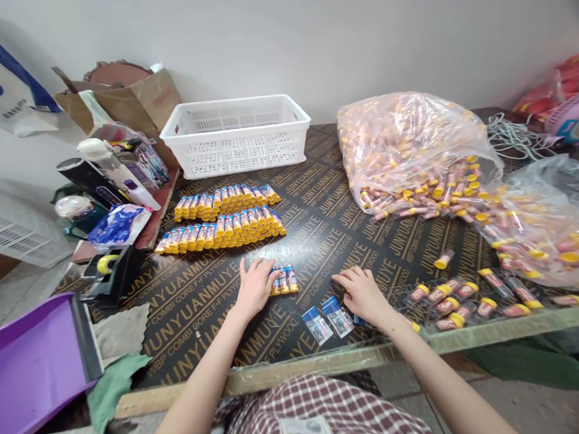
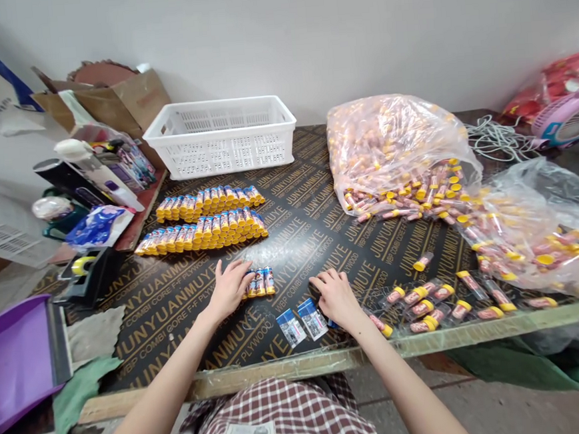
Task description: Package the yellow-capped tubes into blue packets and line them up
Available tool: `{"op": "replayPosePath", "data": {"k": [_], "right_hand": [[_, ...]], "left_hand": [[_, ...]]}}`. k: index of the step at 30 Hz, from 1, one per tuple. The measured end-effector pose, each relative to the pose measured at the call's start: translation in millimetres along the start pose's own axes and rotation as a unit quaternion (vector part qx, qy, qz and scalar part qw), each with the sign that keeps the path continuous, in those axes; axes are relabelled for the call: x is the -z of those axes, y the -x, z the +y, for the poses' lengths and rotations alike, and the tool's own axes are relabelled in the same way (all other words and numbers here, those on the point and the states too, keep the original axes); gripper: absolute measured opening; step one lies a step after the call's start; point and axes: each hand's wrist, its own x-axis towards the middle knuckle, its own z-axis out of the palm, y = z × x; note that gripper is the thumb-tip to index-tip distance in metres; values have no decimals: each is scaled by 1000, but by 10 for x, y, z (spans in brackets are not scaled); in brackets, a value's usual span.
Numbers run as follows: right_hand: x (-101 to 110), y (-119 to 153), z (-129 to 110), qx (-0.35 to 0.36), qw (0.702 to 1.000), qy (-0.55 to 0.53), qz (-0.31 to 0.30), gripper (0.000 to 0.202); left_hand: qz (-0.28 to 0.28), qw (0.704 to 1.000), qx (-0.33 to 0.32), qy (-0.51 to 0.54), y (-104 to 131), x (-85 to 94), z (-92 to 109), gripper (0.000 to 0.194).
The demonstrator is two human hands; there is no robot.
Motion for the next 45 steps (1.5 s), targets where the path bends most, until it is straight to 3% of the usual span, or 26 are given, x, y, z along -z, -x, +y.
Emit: {"op": "replayPosePath", "data": {"k": [2, 4, 9, 12, 15, 17, 19, 21, 24, 27, 30, 33, 35, 41, 45], "right_hand": [[4, 18, -7, -4, 1000, 2, -2, 49], [-6, 22, -15, -8, 1000, 3, -2, 49], [-30, -12, -6, -13, 1000, -14, 17, 41], [5, -9, 2, -21, 998, -39, 53, 36], [74, 32, -30, -49, 989, -80, 112, 32], [123, 71, -81, -86, 966, -171, 172, 32], [168, 109, -151, -129, 922, -294, 217, 32], [207, 143, -231, -159, 877, -396, 220, 28], [252, 188, -348, -181, 819, -505, 204, 22], [273, 232, -453, -190, 773, -566, 216, 21], [280, 280, -554, -181, 760, -578, 234, 23], [282, 329, -651, -169, 779, -552, 244, 22], [277, 355, -707, -156, 799, -524, 250, 23], [257, 368, -797, -114, 850, -430, 284, 27], [266, 344, -820, -82, 868, -391, 294, 30]], "left_hand": [[60, 998, 6, 10, 96, 6, 124, 31], [76, 996, 30, 29, 230, -48, 293, 28], [-86, 991, 95, 27, 536, -376, 618, 21], [-97, 989, 109, 1, 577, -503, 643, 14], [-98, 987, 124, 11, 557, -520, 608, 8], [-90, 986, 133, 40, 552, -504, 592, 8], [-72, 985, 127, 94, 563, -484, 596, 8], [-52, 976, 123, 172, 577, -454, 621, 10], [-23, 924, 184, 336, 560, -379, 668, 10], [-3, 810, 279, 516, 482, -273, 677, 25], [3, 706, 331, 626, 383, -183, 636, 42], [24, 645, 373, 667, 310, -141, 590, 32], [45, 629, 386, 674, 280, -132, 576, 33], [106, 618, 403, 667, 258, -129, 566, 39], [109, 618, 403, 666, 278, -140, 559, 40]]}}
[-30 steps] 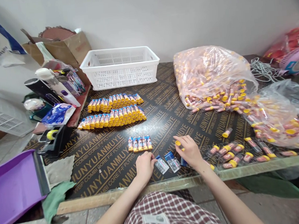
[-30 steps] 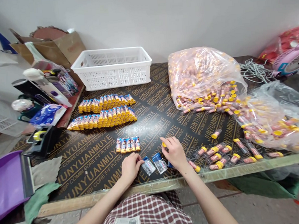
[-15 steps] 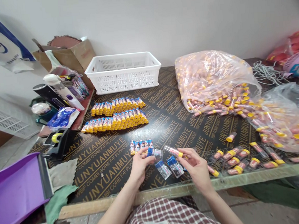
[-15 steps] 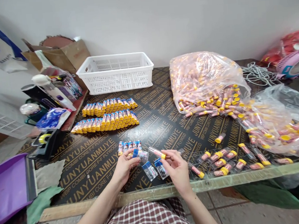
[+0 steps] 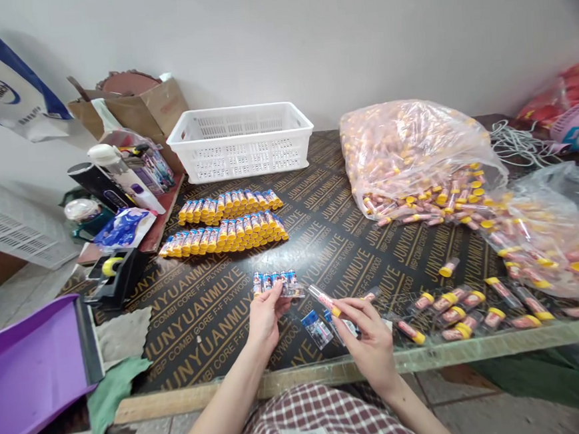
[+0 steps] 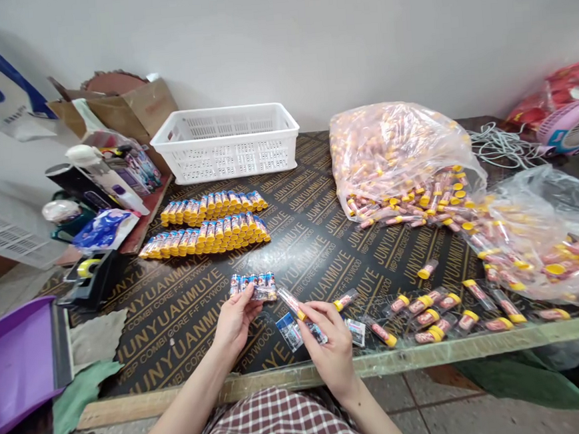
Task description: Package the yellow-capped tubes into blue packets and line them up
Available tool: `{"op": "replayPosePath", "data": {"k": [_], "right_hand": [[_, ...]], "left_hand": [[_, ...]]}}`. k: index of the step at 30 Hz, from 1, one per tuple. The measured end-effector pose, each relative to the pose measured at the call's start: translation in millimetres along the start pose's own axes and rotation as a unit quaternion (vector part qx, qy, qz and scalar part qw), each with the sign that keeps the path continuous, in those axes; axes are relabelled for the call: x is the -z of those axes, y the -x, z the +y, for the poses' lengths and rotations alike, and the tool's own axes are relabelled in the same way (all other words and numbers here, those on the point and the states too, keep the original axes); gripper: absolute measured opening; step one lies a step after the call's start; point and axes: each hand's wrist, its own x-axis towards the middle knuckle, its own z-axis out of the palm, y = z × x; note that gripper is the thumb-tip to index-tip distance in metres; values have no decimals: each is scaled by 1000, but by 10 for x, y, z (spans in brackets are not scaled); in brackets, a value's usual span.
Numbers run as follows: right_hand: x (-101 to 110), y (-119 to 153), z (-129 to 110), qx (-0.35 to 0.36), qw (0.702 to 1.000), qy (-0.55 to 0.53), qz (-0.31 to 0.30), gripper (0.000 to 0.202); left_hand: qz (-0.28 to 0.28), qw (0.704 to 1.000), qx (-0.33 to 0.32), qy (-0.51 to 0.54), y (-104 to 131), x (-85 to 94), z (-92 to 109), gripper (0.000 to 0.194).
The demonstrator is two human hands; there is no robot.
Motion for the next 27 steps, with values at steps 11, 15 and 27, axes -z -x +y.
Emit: {"op": "replayPosePath", "data": {"k": [11, 15, 27], "right_hand": [[-101, 31, 64, -7, 991, -42, -125, 42], [-97, -17, 101, 17, 991, -34, -127, 71], [-70, -25, 113, -13, 958, -187, -219, 86]], "left_hand": [[-143, 989, -3, -32, 224, -93, -6, 40], [-232, 967, 46, -96, 326, -91, 27, 33], [-253, 954, 95, -132, 454, -133, -57, 39]]}}
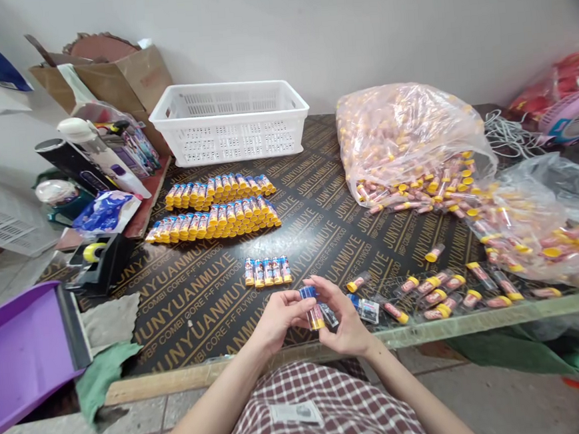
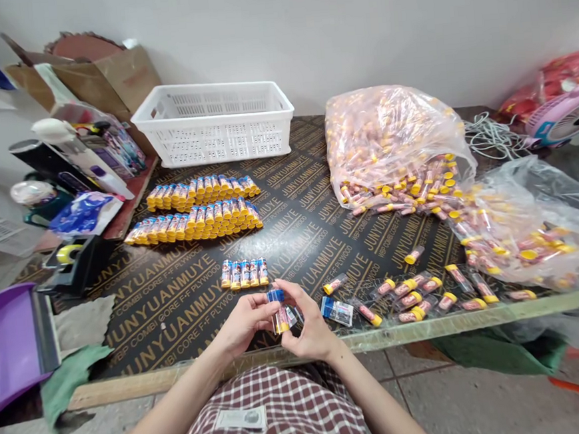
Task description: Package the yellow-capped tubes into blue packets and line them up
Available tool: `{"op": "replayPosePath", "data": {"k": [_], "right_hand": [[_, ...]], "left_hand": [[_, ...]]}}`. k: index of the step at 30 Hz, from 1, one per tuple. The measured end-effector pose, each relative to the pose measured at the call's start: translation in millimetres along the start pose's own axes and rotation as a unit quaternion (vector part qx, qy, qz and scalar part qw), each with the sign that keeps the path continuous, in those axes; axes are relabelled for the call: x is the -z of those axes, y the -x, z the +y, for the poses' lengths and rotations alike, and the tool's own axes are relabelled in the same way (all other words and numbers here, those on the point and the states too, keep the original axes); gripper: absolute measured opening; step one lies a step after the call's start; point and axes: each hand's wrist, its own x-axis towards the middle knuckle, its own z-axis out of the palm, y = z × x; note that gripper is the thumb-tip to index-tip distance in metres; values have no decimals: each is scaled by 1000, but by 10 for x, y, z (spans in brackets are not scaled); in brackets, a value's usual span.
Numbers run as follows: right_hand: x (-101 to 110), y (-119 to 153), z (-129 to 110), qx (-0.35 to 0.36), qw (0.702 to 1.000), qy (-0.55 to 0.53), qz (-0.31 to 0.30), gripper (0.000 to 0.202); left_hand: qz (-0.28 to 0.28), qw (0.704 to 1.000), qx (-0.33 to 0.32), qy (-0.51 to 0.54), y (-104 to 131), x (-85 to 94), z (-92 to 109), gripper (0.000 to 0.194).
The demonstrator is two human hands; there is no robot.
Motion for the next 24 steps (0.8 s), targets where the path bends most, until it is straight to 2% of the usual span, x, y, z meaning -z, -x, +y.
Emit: {"op": "replayPosePath", "data": {"k": [12, 15, 17, 19, 21, 22, 24], "right_hand": [[-43, -23, -19, 3, 1000, -11, 21, 83], [-60, -77, -35, 4, 1000, -25, 6, 82], [-70, -137, -1, -1, 999, -40, -12, 84], [-85, -214, 93, -19, 998, -57, -15, 87], [-114, -305, 239, -69, 995, -66, 6, 86], [-137, -353, 320, -103, 992, -70, 22, 81], [-197, -452, 471, -172, 981, -76, 40, 69]], "left_hand": [[15, 1000, -12, 12, 18, -11, -4, 38], [21, 1000, -18, 15, 29, -8, 8, 37], [32, 999, -30, 6, 11, 57, 53, 38], [71, 995, -62, -36, -39, 221, 145, 38], [163, 971, -118, -131, -113, 489, 279, 39], [223, 943, -148, -196, -155, 648, 351, 40], [340, 855, -182, -346, -237, 971, 475, 43]]}}
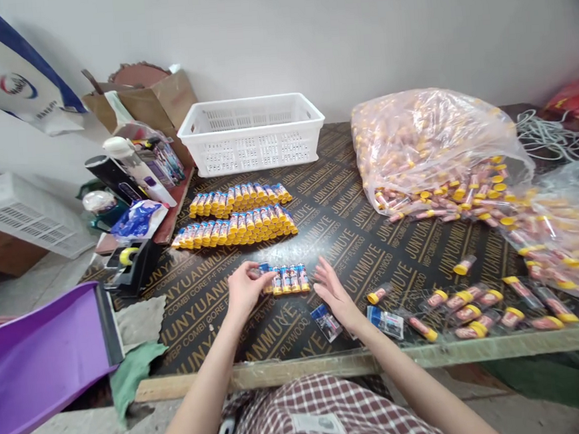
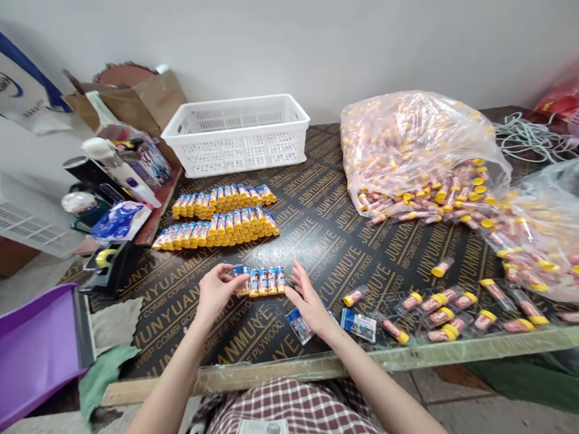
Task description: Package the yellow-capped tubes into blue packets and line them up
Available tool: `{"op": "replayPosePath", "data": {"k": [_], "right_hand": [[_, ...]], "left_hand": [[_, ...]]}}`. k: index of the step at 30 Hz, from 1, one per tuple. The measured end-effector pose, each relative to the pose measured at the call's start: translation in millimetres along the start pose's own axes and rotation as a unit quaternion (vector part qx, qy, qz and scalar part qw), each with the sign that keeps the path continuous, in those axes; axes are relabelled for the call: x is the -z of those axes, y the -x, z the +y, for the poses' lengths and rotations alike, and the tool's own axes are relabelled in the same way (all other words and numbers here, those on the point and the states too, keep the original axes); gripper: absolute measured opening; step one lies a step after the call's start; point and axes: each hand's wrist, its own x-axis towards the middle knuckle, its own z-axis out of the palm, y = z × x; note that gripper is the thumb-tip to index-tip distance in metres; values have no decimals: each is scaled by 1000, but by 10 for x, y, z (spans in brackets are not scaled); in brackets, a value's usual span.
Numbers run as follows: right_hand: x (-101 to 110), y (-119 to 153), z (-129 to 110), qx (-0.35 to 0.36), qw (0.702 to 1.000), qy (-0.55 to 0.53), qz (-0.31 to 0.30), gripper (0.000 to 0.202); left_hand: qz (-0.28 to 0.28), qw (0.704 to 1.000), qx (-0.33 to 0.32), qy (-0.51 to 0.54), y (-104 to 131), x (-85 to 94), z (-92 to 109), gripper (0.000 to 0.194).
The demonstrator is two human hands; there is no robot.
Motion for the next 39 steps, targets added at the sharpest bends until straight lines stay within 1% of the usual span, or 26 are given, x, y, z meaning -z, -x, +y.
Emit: {"op": "replayPosePath", "data": {"k": [1, 3, 5, 7, 9, 12, 14, 16, 17, 19, 20, 22, 23, 24, 25, 27, 28, 29, 30, 32, 33, 34, 35, 36, 39], "right_hand": [[-32, -64, 46, -24, 1000, -1, 2, 65], [-100, -173, 103, -43, 999, 2, -5, 64], [-162, -251, 117, -39, 999, 10, -10, 64], [-203, -301, 104, -31, 999, 16, -10, 62], [-220, -328, 85, -28, 999, 22, -8, 60], [-215, -335, 71, -22, 999, 24, -9, 59], [-203, -327, 72, -16, 1000, 23, -10, 58], [-191, -316, 74, -9, 1000, 21, -11, 57], [-187, -309, 75, -6, 1000, 21, -10, 57], [-187, -293, 75, -2, 1000, 22, -10, 57], [-192, -284, 74, 0, 1000, 24, -10, 56], [-207, -262, 74, 4, 999, 31, -10, 56], [-212, -250, 74, 6, 999, 36, -10, 55], [-210, -239, 71, 8, 999, 42, -9, 55], [-195, -227, 66, 11, 999, 49, -8, 54], [-112, -205, 41, 18, 998, 63, -1, 54], [-37, -193, 19, 28, 996, 84, 8, 55], [59, -179, -9, 40, 991, 128, 21, 57], [175, -160, -40, 52, 980, 189, 36, 59], [439, -105, -105, 68, 943, 320, 55, 58], [575, -66, -133, 69, 926, 367, 53, 56], [703, -19, -154, 65, 915, 396, 45, 53], [817, 34, -166, 60, 908, 413, 31, 50], [915, 91, -170, 55, 904, 424, 18, 48], [1090, 256, -131, 36, 882, 470, -18, 46]], "left_hand": [[21, 997, -15, -73, -114, 68, -78, 42], [7, 985, -21, -169, -273, 148, -224, 38], [-22, 978, -20, -207, -338, 163, -339, 36], [-26, 975, -22, -218, -336, 149, -405, 37], [-22, 973, -24, -228, -302, 143, -416, 38], [-20, 961, -39, -273, -241, 157, -349, 37], [6, 948, -74, -310, -213, 157, -290, 36], [21, 936, -130, -325, -207, 134, -256, 33], [13, 933, -157, -324, -214, 116, -254, 32], [-26, 929, -191, -314, -242, 82, -278, 32], [-44, 928, -198, -311, -259, 71, -299, 31], [-64, 927, -201, -309, -281, 65, -332, 30], [-61, 928, -201, -308, -277, 66, -336, 30], [-45, 930, -202, -303, -257, 65, -328, 30], [-13, 934, -206, -292, -218, 58, -306, 31], [69, 940, -217, -254, -77, 6, -229, 30], [92, 943, -221, -230, 21, -45, -181, 29], [88, 948, -223, -207, 133, -114, -134, 26], [50, 955, -221, -191, 251, -199, -92, 23], [-82, 960, -194, -186, 470, -397, -42, 17], [-132, 955, -174, -199, 556, -497, -38, 17], [-160, 950, -156, -219, 619, -588, -47, 19], [-173, 945, -143, -240, 659, -664, -65, 21], [-175, 940, -135, -259, 677, -722, -88, 21], [-171, 935, -133, -280, 647, -789, -151, 10]]}}
